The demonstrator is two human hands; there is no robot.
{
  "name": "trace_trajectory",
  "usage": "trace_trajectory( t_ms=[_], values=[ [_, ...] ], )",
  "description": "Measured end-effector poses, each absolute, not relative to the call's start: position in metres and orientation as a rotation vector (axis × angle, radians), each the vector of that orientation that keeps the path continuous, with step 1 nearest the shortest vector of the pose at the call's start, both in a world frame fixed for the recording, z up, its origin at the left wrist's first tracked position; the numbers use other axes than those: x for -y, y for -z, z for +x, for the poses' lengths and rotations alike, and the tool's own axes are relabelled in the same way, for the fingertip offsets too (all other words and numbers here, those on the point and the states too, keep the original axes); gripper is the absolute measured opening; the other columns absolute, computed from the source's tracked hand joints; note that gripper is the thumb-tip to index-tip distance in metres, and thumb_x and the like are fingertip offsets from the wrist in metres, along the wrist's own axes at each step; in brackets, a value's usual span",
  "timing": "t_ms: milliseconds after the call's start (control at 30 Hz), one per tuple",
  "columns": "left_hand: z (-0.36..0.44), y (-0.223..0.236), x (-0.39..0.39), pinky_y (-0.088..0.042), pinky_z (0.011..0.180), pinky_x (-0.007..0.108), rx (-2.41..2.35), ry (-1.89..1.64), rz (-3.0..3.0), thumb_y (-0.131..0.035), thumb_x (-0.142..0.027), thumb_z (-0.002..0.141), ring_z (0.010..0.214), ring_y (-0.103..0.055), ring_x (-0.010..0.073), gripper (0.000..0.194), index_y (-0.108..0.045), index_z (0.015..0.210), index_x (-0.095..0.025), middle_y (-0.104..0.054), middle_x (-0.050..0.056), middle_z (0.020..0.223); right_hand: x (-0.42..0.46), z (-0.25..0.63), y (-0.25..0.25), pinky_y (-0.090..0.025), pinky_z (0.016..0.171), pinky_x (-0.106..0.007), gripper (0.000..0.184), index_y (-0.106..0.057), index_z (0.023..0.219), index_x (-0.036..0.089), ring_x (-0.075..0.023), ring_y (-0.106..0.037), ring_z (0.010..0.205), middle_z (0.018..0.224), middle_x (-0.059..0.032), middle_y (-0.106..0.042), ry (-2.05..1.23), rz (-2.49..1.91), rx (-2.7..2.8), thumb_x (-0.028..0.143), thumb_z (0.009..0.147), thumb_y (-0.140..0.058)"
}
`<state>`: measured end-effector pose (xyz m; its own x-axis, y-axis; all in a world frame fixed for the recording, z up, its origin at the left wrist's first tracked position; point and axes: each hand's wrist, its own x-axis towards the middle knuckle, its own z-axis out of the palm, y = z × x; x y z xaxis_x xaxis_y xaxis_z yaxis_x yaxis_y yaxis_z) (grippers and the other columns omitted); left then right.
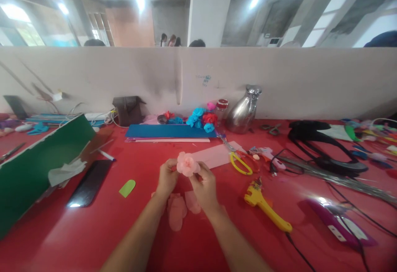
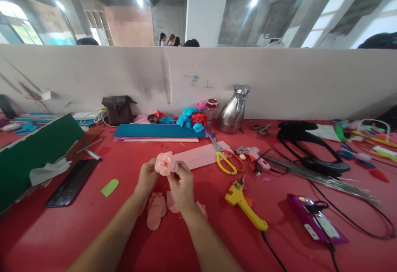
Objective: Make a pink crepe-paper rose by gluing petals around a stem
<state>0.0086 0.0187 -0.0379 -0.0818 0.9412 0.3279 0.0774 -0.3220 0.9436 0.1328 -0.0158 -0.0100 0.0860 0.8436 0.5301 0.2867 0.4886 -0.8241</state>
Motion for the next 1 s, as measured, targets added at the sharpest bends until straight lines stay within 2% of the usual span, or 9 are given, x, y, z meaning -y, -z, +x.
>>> trace_trajectory(
  t_ms=[233, 433, 700, 867, 933, 1000],
  values=[
    [0.009, 0.034, -0.017, -0.046, 0.068, 0.027, -1.168, -1.508, 1.413, -0.054, -0.011, 0.058, 0.069, -0.058, 0.0166, 0.016, -0.068, 0.065, -0.015, -0.067, 0.001, 0.065, 0.021, 0.132, 0.002, -0.039, 0.054, -0.024, 0.010, -0.058, 0.070, 0.020, -0.0128, -0.048, 0.059, 0.068, 0.0006, -0.054, -0.557, -1.038, 1.509, 0.019, 0.079, -0.054],
    [0.008, 0.031, -0.014, -0.045, 0.065, 0.025, -1.168, -1.510, 1.326, -0.049, -0.009, 0.060, 0.065, -0.055, 0.0143, 0.019, -0.067, 0.065, -0.013, -0.066, 0.000, 0.064, 0.021, 0.134, 0.001, -0.041, 0.058, -0.026, 0.013, -0.062, 0.082, 0.020, -0.0140, -0.050, 0.064, 0.073, -0.0018, -0.055, -0.581, -1.033, 1.498, 0.023, 0.084, -0.049],
    [0.011, 0.026, -0.012, -0.042, 0.058, 0.023, -1.146, -1.562, 1.383, -0.053, -0.014, 0.060, 0.055, -0.050, 0.0110, 0.009, -0.059, 0.053, -0.014, -0.058, -0.003, 0.055, 0.014, 0.133, 0.007, -0.044, 0.061, -0.025, 0.010, -0.062, 0.072, 0.020, -0.0146, -0.055, 0.069, 0.076, -0.0015, -0.058, -0.561, -1.041, 1.526, 0.016, 0.077, -0.055],
    [0.011, 0.029, -0.012, -0.041, 0.057, 0.023, -1.183, -1.569, 1.570, -0.053, -0.014, 0.061, 0.056, -0.050, 0.0123, 0.014, -0.055, 0.047, -0.015, -0.057, -0.002, 0.053, 0.015, 0.134, 0.010, -0.045, 0.062, -0.026, 0.012, -0.063, 0.073, 0.020, -0.0157, -0.057, 0.070, 0.077, -0.0025, -0.062, -0.544, -1.048, 1.497, 0.012, 0.075, -0.055],
    [0.012, 0.030, -0.011, -0.043, 0.058, 0.024, -1.238, -1.556, 1.658, -0.054, -0.015, 0.063, 0.058, -0.052, 0.0137, 0.016, -0.057, 0.048, -0.016, -0.058, -0.001, 0.053, 0.016, 0.134, 0.012, -0.046, 0.063, -0.026, 0.015, -0.064, 0.075, 0.020, -0.0166, -0.059, 0.072, 0.079, -0.0029, -0.064, -0.547, -1.047, 1.481, 0.009, 0.072, -0.053],
    [0.013, 0.031, -0.009, -0.046, 0.064, 0.027, -1.307, -1.520, 1.698, -0.051, -0.012, 0.067, 0.065, -0.058, 0.0158, 0.015, -0.066, 0.064, -0.017, -0.065, 0.001, 0.065, 0.016, 0.137, 0.013, -0.046, 0.063, -0.027, 0.019, -0.064, 0.076, 0.020, -0.0168, -0.059, 0.071, 0.077, -0.0024, -0.065, -0.539, -1.064, 1.445, 0.008, 0.071, -0.050]
  ],
)
